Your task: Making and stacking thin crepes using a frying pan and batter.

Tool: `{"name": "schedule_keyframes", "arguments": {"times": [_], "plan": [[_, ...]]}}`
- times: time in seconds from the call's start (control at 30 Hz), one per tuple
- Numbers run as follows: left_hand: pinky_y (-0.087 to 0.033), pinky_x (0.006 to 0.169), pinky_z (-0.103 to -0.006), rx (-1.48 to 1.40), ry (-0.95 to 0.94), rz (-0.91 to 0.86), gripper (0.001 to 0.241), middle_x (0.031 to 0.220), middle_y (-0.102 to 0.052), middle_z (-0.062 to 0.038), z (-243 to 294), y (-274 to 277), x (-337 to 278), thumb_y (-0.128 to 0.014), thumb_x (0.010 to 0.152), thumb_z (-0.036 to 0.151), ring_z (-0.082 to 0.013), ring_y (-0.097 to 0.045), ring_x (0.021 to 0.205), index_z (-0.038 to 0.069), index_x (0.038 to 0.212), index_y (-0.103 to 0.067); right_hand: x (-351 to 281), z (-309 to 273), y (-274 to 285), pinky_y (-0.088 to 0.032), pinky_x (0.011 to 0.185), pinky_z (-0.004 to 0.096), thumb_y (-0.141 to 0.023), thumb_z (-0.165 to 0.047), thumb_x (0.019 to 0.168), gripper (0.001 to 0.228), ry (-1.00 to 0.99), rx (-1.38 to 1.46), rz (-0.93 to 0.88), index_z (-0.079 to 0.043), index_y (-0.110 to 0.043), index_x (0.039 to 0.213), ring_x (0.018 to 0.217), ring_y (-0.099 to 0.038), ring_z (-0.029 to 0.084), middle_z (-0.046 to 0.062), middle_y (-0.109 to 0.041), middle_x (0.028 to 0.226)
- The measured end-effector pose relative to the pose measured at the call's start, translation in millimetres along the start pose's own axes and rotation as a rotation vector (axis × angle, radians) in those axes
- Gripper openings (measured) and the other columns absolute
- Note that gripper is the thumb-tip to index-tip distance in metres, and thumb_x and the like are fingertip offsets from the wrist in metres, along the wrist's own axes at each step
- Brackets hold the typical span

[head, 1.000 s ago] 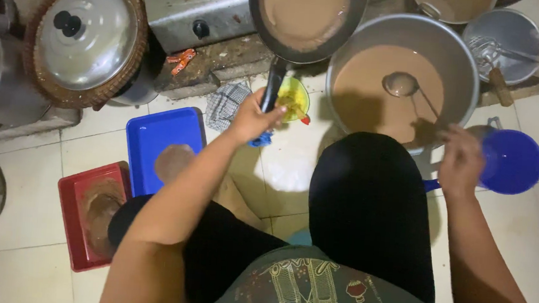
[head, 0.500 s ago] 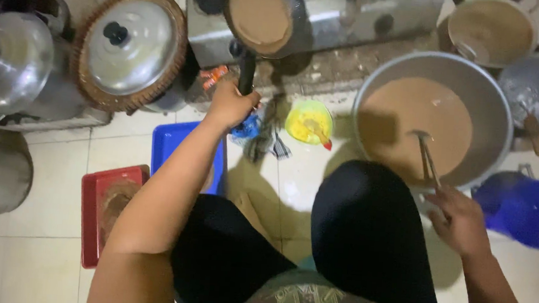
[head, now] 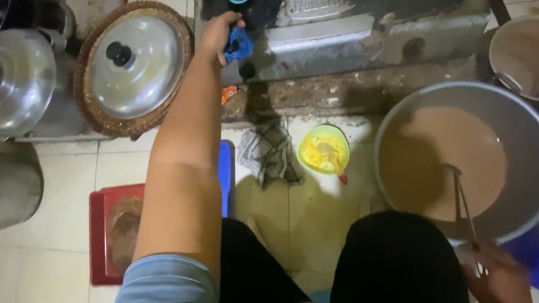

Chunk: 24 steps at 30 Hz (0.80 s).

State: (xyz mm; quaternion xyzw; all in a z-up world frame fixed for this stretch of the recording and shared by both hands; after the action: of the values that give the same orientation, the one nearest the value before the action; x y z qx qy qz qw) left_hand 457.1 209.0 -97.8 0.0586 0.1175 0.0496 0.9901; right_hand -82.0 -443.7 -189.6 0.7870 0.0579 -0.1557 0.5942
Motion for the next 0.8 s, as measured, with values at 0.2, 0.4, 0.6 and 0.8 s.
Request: {"name": "schedule_keyframes", "arguments": {"times": [0.2, 0.4, 0.6, 0.8], "plan": [[-0.047, 0.055, -0.036, -0.075, 0.19, 0.056, 0.024, 0.068, -0.064, -0.004, -37, -29, 2, -0.072, 0.084, 0.029, -0.0173, -0.055, 0.058, 0.007, 0.075, -0.072, 2, 7, -3, -0.054, 0.109, 0.036, -0.079, -0.02, 0.078, 0.042, 0.052, -0.06, 0.06, -0.018, -0.074, 0.12, 0.125, -0.067, 0.026, 0.008, -0.07, 0.136], [-0.05, 0.057, -0.036, -0.022, 0.183, 0.028, 0.028, 0.075, -0.069, -0.004, -70, -39, 7, -0.071, 0.084, 0.033, -0.0179, -0.058, 0.061, 0.006, 0.08, -0.076, 11, 33, -18, -0.055, 0.105, 0.038, -0.083, -0.017, 0.073, 0.041, -0.016, -0.039, 0.024, -0.017, -0.075, 0.113, 0.127, -0.067, 0.03, 0.009, -0.071, 0.13], [-0.059, 0.077, -0.038, -0.484, 0.395, -0.203, 0.058, 0.091, -0.078, -0.018, -57, -65, -18, -0.07, 0.086, 0.052, -0.0264, -0.07, 0.075, -0.002, 0.104, -0.069, 20, 106, -32, -0.059, 0.097, 0.044, -0.064, -0.017, 0.105, 0.021, -0.336, -0.065, -0.001, -0.015, -0.078, 0.121, 0.102, -0.076, 0.032, 0.014, -0.078, 0.114], [-0.047, 0.096, -0.0422, -0.161, 0.331, -0.061, 0.077, 0.124, -0.065, -0.009, -46, -32, -29, -0.064, 0.082, 0.071, -0.0239, -0.065, 0.107, 0.011, 0.131, -0.06, 70, 90, 28, -0.059, 0.091, 0.044, -0.078, -0.027, 0.084, 0.032, -0.238, -0.219, 0.009, -0.008, -0.078, 0.11, 0.096, -0.075, 0.034, 0.018, -0.076, 0.104]]}}
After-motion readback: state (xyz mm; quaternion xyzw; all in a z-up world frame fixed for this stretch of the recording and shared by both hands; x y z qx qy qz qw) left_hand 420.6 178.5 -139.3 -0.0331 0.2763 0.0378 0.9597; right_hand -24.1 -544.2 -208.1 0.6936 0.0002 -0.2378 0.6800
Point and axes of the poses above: each hand's wrist, its own x-axis towards the middle knuckle, its own y-axis out of the back of the hand, z = x × y, the point moved 8 cm from there along x, towards the middle knuckle
